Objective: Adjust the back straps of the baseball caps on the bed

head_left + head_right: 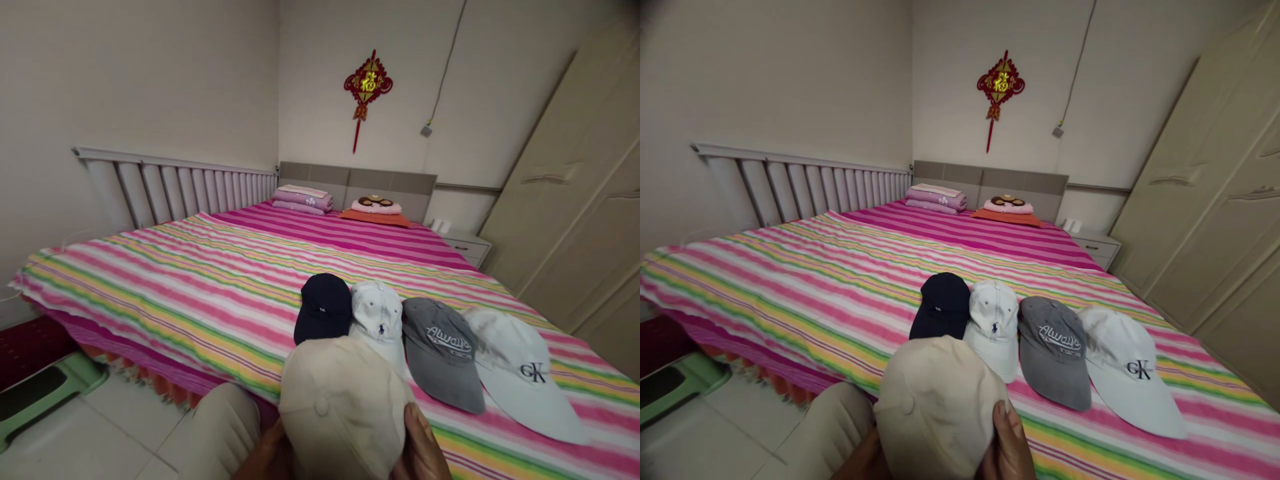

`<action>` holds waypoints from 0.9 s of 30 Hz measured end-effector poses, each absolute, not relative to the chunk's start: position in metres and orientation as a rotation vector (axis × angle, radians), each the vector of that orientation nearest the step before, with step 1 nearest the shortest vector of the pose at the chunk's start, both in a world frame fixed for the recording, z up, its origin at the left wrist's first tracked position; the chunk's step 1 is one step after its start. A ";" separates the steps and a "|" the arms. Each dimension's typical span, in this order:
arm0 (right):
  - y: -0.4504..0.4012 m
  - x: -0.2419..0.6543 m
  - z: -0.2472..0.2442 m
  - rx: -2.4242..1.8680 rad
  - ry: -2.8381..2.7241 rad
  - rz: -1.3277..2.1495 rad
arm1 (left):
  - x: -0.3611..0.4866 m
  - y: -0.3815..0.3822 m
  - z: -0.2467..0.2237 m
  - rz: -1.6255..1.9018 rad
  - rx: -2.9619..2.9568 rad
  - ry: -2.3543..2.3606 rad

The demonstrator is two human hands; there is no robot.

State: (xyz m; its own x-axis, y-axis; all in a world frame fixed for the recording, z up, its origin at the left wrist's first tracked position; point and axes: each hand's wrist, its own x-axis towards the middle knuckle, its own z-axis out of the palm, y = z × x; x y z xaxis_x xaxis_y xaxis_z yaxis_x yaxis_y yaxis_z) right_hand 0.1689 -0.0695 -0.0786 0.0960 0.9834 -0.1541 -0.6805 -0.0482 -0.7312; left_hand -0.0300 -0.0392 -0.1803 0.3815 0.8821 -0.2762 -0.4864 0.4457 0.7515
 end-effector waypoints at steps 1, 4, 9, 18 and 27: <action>-0.070 0.171 -0.080 -0.786 -0.485 1.432 | -0.031 -0.034 -0.175 0.904 0.614 0.727; -0.070 0.178 -0.085 -0.795 -0.494 1.425 | -0.033 -0.020 -0.157 0.828 0.595 0.680; -0.074 0.191 -0.098 -0.892 -0.527 1.433 | -0.032 -0.002 -0.121 0.802 0.561 0.504; -0.092 0.201 -0.094 -0.981 -0.756 1.518 | -0.022 -0.001 -0.091 0.897 0.722 0.247; -0.076 0.191 -0.074 -0.888 -1.066 1.574 | -0.017 -0.005 -0.077 0.739 0.851 0.436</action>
